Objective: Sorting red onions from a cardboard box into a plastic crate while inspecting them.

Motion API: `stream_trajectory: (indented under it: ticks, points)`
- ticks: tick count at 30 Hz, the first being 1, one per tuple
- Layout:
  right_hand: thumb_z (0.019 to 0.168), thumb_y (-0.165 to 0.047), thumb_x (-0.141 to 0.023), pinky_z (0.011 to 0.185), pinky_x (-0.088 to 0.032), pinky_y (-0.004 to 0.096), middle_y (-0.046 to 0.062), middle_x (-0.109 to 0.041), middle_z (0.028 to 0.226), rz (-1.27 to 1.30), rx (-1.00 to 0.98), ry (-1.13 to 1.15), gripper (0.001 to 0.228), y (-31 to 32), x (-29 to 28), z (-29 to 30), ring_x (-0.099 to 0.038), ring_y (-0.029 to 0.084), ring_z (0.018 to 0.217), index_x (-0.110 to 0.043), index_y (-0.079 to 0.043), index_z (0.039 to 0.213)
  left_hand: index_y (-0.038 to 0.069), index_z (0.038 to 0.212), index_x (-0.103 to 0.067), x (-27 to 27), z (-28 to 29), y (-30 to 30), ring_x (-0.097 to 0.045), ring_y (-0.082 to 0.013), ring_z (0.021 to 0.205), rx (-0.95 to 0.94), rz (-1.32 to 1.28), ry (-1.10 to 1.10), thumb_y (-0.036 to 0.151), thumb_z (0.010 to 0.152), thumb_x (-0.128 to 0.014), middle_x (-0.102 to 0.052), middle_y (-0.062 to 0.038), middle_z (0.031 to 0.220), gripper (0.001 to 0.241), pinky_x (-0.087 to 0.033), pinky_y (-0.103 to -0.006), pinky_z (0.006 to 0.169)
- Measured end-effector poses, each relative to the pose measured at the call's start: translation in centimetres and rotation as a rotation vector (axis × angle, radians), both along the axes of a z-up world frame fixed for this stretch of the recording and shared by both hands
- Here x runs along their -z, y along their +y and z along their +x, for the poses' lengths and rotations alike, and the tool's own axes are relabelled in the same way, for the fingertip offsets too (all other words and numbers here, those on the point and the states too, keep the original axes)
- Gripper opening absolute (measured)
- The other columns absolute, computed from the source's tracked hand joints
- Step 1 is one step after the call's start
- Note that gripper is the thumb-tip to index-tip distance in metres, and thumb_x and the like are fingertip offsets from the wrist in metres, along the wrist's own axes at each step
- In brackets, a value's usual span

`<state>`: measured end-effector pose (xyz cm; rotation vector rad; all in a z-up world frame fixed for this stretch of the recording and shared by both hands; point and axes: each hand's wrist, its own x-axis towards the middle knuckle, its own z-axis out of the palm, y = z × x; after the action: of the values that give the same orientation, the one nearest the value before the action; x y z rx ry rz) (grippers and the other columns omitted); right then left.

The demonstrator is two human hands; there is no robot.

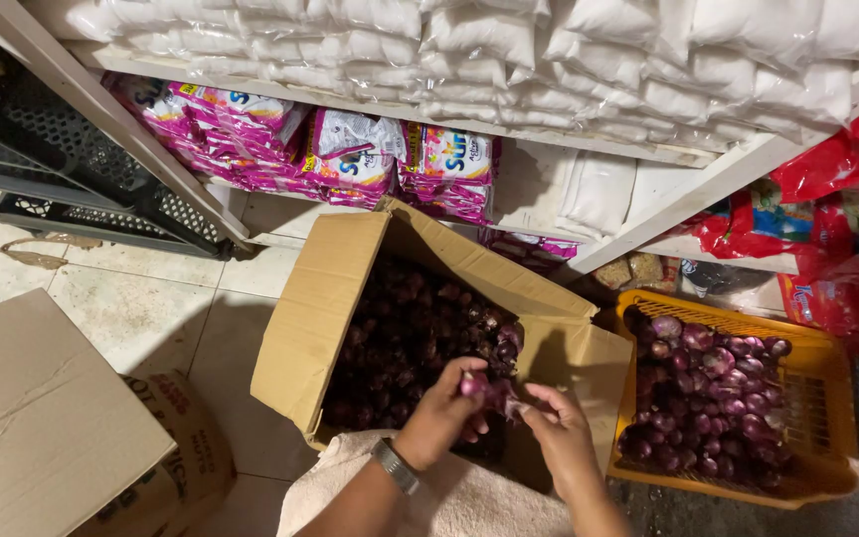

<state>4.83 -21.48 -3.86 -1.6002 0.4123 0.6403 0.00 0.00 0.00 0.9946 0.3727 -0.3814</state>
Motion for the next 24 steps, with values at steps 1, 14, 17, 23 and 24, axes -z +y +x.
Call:
stream_trajectory:
  ticks: [1,14,17,23,24]
  points:
    - [0.086,-0.010,-0.070,0.067,-0.054,0.031,0.007,-0.070,0.093,0.011,-0.023,-0.038,0.020,-0.3,1.1,-0.2,-0.062,0.016,0.078,-0.073,-0.013,0.106,0.013,0.140,-0.049,0.2,-0.2,-0.5,-0.067,-0.0229,0.085,-0.026,0.227,-0.148,0.010,0.097,-0.057,-0.060,-0.011,0.116,0.044,-0.059,-0.0337,0.069]
    - [0.082,-0.025,-0.070,0.073,-0.049,0.032,0.002,-0.066,0.101,0.409,0.011,0.056,0.033,2.3,-0.6,-1.3,-0.059,0.016,0.091,-0.066,-0.011,0.111,0.009,0.141,-0.053,-3.1,-1.2,-2.6,-0.064,-0.0363,0.111,0.007,0.847,-0.448,-0.001,0.076,-0.079,-0.058,-0.017,0.124,0.071,-0.055,-0.0391,0.093]
    - [0.082,-0.032,-0.062,0.069,-0.047,0.032,0.002,-0.067,0.100,0.552,0.112,0.225,0.033,0.9,0.2,-0.8,-0.059,0.016,0.089,-0.066,-0.013,0.109,0.009,0.136,-0.059,-2.1,-0.9,-2.5,-0.064,-0.0300,0.103,0.028,0.789,-0.454,0.003,0.074,-0.083,-0.057,-0.014,0.110,0.066,-0.054,-0.0361,0.095]
    - [0.081,-0.040,-0.065,0.058,-0.043,0.029,0.006,-0.066,0.093,0.510,0.058,0.273,0.039,0.7,-0.8,-0.4,-0.055,0.017,0.077,-0.067,-0.011,0.106,0.007,0.128,-0.066,-2.0,-0.7,-1.9,-0.061,-0.0272,0.107,0.056,0.684,-0.445,0.007,0.082,-0.081,-0.057,-0.012,0.112,0.048,-0.053,-0.0362,0.096]
    - [0.081,-0.040,-0.065,0.058,-0.043,0.029,0.006,-0.066,0.093,0.509,0.058,0.274,0.039,0.8,-1.1,-0.4,-0.055,0.017,0.077,-0.067,-0.011,0.106,0.007,0.128,-0.066,-2.0,-0.7,-1.9,-0.061,-0.0272,0.107,0.055,0.683,-0.444,0.007,0.082,-0.081,-0.057,-0.012,0.112,0.048,-0.053,-0.0362,0.096]
